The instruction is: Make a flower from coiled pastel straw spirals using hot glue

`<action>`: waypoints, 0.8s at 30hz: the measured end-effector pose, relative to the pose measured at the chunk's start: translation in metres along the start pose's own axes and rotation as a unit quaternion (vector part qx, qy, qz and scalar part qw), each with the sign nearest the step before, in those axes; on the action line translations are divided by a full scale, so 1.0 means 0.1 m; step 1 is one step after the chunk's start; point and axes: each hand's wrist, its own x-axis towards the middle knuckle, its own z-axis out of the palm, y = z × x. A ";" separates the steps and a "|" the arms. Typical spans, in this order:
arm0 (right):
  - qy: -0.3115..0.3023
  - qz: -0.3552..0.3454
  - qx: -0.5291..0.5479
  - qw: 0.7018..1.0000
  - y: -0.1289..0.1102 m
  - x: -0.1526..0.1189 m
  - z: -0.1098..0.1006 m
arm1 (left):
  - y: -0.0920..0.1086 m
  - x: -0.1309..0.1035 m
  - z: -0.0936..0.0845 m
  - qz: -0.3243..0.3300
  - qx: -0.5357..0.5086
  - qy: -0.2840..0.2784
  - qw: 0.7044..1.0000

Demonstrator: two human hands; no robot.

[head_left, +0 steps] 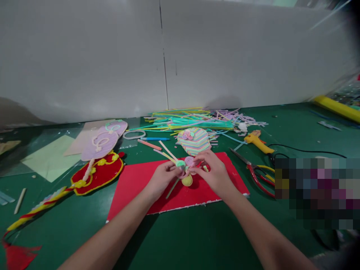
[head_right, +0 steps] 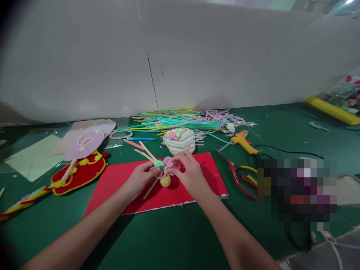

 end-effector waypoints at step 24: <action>0.022 -0.048 -0.049 0.997 0.03 -0.02 -0.01 | 0.02 -0.01 0.01 -0.006 0.014 -0.007 1.000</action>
